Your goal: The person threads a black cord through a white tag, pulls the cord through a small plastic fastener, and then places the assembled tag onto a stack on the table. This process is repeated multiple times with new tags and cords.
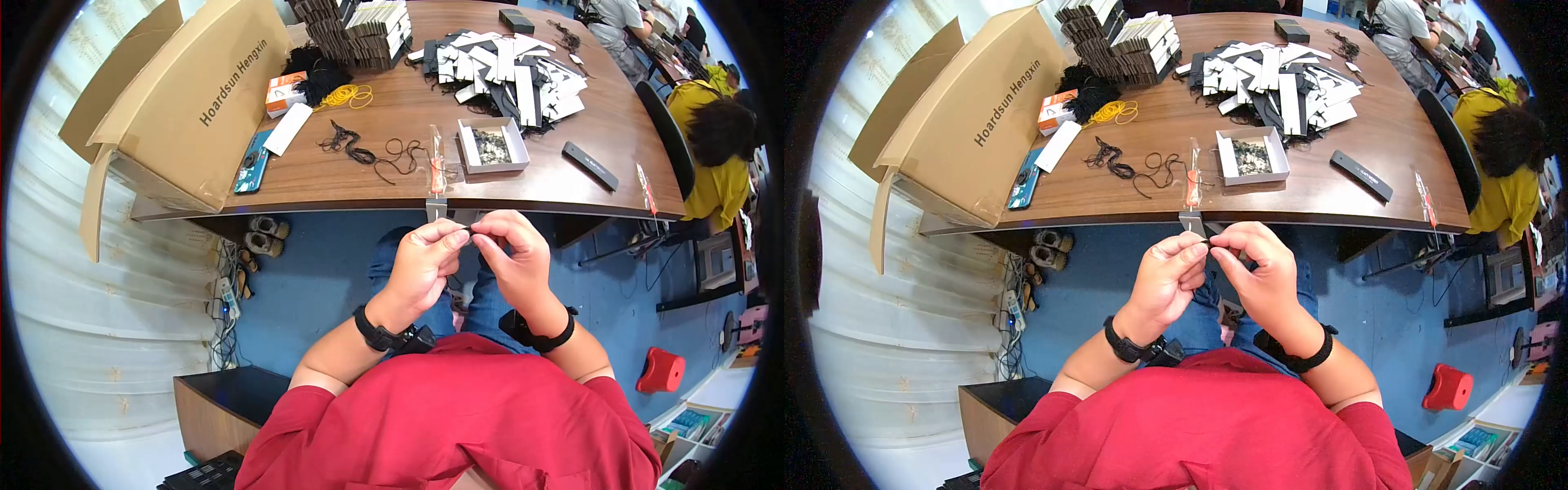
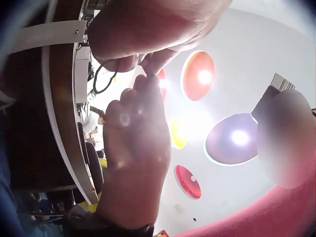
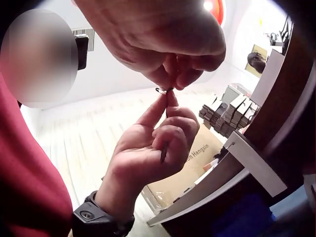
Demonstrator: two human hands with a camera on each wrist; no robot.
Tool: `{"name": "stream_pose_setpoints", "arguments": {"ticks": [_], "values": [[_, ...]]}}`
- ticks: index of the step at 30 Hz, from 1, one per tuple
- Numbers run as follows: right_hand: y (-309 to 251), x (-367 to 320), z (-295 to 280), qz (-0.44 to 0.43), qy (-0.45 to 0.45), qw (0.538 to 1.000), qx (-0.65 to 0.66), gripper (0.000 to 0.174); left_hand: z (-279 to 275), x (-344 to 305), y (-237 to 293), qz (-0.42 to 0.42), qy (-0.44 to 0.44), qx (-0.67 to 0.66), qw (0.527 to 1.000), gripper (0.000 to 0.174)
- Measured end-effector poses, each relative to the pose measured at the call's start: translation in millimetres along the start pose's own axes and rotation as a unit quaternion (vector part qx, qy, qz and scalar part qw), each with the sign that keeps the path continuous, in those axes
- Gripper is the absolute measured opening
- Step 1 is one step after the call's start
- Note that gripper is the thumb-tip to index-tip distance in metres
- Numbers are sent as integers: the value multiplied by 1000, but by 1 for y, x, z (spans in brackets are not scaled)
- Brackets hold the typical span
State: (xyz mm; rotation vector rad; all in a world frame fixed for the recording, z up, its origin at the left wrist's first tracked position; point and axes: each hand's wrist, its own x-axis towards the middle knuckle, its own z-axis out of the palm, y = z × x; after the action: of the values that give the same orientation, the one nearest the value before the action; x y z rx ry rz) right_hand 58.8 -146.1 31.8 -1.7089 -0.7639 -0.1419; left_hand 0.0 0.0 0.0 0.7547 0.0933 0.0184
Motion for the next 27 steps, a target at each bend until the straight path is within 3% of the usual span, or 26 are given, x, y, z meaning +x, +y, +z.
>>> {"name": "stream_pose_setpoints", "arguments": {"ticks": [5,8,11,14,20,27], "values": [[6,2,2,-151,49,981,-112,18,15,-3,3,77,41,106,991,9],[5,4,1,-185,65,969,-150,20,11,-1,5,92,28,142,985,8],[3,2,0,-204,58,963,-163,22,7,3,3,215,8,308,927,7],[6,-1,-1,-215,54,958,-181,23,11,0,6,220,33,354,908,6],[13,-5,-3,-191,41,968,-158,21,13,-7,12,195,48,492,847,7],[16,-9,-5,-23,-32,999,6,10,6,-10,8,176,21,460,870,10]]}}
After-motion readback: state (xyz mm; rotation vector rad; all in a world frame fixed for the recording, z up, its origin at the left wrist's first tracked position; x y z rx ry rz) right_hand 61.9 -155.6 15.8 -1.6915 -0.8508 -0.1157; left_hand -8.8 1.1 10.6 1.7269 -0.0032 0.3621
